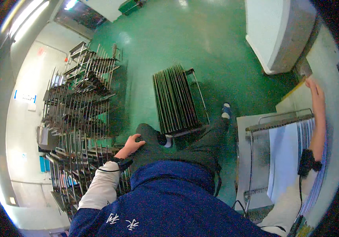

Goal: Transferring green circuit boards from a drying rack into a processing machine and then placing them onto a stack.

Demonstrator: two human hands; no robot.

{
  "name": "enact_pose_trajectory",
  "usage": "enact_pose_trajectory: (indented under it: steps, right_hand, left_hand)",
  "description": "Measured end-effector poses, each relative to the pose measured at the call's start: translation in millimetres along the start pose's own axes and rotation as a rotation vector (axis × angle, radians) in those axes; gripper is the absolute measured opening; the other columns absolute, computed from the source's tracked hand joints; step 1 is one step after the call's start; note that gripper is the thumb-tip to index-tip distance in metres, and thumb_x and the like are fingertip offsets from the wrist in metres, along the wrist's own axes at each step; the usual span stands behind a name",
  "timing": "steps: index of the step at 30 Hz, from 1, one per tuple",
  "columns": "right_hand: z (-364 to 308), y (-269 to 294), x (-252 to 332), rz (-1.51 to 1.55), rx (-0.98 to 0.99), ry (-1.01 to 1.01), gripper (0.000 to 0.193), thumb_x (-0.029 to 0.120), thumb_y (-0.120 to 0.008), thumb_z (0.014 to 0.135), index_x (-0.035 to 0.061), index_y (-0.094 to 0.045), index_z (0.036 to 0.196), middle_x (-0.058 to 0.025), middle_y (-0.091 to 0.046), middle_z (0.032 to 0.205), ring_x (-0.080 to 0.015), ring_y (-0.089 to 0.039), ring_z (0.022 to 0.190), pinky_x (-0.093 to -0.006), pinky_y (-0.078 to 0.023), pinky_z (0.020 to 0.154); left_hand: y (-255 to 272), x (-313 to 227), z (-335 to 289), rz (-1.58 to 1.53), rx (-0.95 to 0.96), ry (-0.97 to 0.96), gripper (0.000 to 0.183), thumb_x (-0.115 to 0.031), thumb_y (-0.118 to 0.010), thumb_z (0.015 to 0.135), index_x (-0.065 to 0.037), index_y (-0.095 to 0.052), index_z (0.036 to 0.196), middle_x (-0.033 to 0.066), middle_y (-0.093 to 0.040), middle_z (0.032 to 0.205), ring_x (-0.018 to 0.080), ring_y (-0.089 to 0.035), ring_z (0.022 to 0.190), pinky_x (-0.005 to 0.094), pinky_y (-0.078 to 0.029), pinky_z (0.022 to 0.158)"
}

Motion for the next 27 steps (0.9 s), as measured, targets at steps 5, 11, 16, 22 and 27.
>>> enact_pose_trajectory:
  steps: [5, 11, 16, 22, 27]
  right_hand:
    - [-5, -7, 22, -0.028, 0.038, 0.010, 0.045, 0.036, -0.047, 0.102, -0.0010, -0.062, 0.123, -0.0121, -0.065, 0.119, -0.0192, -0.058, 0.116, -0.0307, -0.037, 0.104]
    - [1, -47, 79, 0.007, 0.135, 0.046, 0.045, 0.037, -0.048, 0.102, -0.0004, -0.062, 0.122, -0.0116, -0.065, 0.120, -0.0183, -0.057, 0.116, -0.0294, -0.037, 0.104]
    - [1, -110, 125, -0.023, 0.184, 0.069, 0.039, 0.033, -0.053, 0.100, 0.0006, -0.065, 0.118, -0.0080, -0.067, 0.111, -0.0164, -0.060, 0.108, -0.0297, -0.042, 0.098]
    - [-6, -198, 140, 0.020, 0.415, 0.089, 0.036, 0.031, -0.057, 0.097, -0.0017, -0.066, 0.110, -0.0061, -0.069, 0.099, -0.0131, -0.061, 0.095, -0.0276, -0.046, 0.088]
    - [-25, -295, 166, 0.074, 0.603, 0.041, 0.034, 0.027, -0.060, 0.095, -0.0023, -0.067, 0.109, -0.0071, -0.070, 0.097, -0.0147, -0.063, 0.091, -0.0292, -0.048, 0.085]
  left_hand:
    - [49, -2, -2, 0.016, -0.153, -0.038, 0.064, -0.047, -0.074, 0.072, -0.017, -0.058, 0.126, 0.0200, -0.054, 0.115, 0.0355, -0.058, 0.107, 0.0429, -0.048, 0.093]
    - [86, 0, 7, 0.017, -0.357, -0.008, 0.064, -0.043, -0.073, 0.074, -0.013, -0.057, 0.127, 0.0202, -0.053, 0.117, 0.0380, -0.057, 0.109, 0.0448, -0.048, 0.093]
    - [86, -4, 8, 0.017, -0.352, 0.019, 0.066, -0.042, -0.074, 0.073, -0.012, -0.056, 0.129, 0.0211, -0.050, 0.122, 0.0390, -0.056, 0.110, 0.0453, -0.048, 0.094]
    - [79, -1, 21, 0.008, -0.333, 0.001, 0.072, -0.044, -0.075, 0.073, -0.016, -0.052, 0.135, 0.0214, -0.048, 0.125, 0.0444, -0.051, 0.113, 0.0480, -0.045, 0.097]
    - [70, 16, 42, -0.013, -0.316, 0.044, 0.074, -0.049, -0.073, 0.074, -0.016, -0.051, 0.137, 0.0227, -0.046, 0.131, 0.0441, -0.048, 0.118, 0.0483, -0.044, 0.098]
Point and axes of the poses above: each hand's wrist, its own z-axis towards the middle knuckle, its own y-axis out of the back of the hand, x = y × z, the point moved 3 cm from there along z, towards the middle knuckle
